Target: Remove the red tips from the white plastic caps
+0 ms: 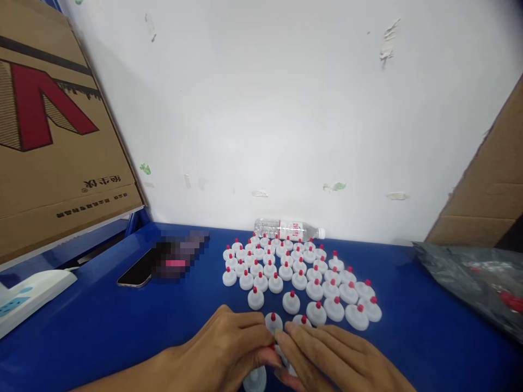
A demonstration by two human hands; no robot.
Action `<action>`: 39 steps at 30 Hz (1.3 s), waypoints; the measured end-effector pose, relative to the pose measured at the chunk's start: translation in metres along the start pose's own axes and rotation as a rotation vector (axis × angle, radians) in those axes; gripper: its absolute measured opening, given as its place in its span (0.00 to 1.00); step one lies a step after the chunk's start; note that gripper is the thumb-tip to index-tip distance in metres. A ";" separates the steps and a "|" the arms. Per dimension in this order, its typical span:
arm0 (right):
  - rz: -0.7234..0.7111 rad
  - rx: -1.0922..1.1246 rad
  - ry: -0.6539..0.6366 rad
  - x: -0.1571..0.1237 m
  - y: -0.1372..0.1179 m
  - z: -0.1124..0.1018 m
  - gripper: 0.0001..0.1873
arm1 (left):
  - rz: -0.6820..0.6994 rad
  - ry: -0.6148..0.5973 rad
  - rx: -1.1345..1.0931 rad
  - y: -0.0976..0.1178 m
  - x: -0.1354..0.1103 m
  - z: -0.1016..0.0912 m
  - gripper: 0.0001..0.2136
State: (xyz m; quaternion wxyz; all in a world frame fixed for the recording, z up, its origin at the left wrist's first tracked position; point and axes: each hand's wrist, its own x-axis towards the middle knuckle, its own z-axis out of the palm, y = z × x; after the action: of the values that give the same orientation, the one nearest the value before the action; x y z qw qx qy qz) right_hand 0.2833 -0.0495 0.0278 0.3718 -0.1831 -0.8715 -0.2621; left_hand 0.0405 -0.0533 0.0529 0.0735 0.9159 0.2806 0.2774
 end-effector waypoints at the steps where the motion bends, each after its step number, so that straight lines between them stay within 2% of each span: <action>1: -0.005 -0.007 0.007 0.001 0.000 0.000 0.11 | 0.010 0.003 0.001 0.000 0.000 0.000 0.24; 4: 0.005 -0.001 0.014 0.005 0.000 -0.001 0.10 | 0.041 -0.010 0.027 -0.001 0.001 0.000 0.23; 7: 0.077 0.039 0.017 0.010 0.004 -0.004 0.13 | 0.102 0.024 0.122 -0.006 0.002 -0.005 0.24; 11: 0.109 0.052 0.016 0.010 0.022 -0.014 0.14 | 0.173 0.043 0.295 -0.029 0.005 -0.016 0.24; 12: 0.113 0.044 0.014 0.009 0.027 -0.017 0.13 | 0.190 0.028 0.331 -0.037 0.005 -0.019 0.24; 15: 0.149 0.050 -0.012 0.006 0.042 -0.024 0.11 | 0.232 -0.143 0.441 -0.057 0.004 -0.022 0.22; 18: 0.190 0.101 -0.060 0.003 0.049 -0.026 0.08 | 0.279 -0.229 0.457 -0.066 0.001 -0.016 0.23; 23: 0.262 0.101 -0.138 -0.001 0.047 -0.024 0.08 | 0.302 -0.254 0.466 -0.068 -0.003 -0.002 0.24; 33: 0.370 0.205 -0.472 -0.017 0.044 -0.018 0.09 | 0.261 -0.185 0.445 -0.070 -0.001 0.002 0.23; 36: 0.365 0.203 -0.444 -0.015 0.043 -0.020 0.09 | 0.263 -0.152 0.433 -0.069 0.000 0.003 0.23; 39: 0.332 0.193 -0.339 -0.008 0.042 -0.022 0.11 | 0.264 -0.109 0.416 -0.068 0.000 0.003 0.22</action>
State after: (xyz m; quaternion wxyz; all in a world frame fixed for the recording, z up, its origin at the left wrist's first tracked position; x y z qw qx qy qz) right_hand 0.3223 -0.0299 0.0486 0.2743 -0.3289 -0.9002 -0.0786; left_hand 0.0093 0.0035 0.0308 -0.1384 0.9536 0.2053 0.1712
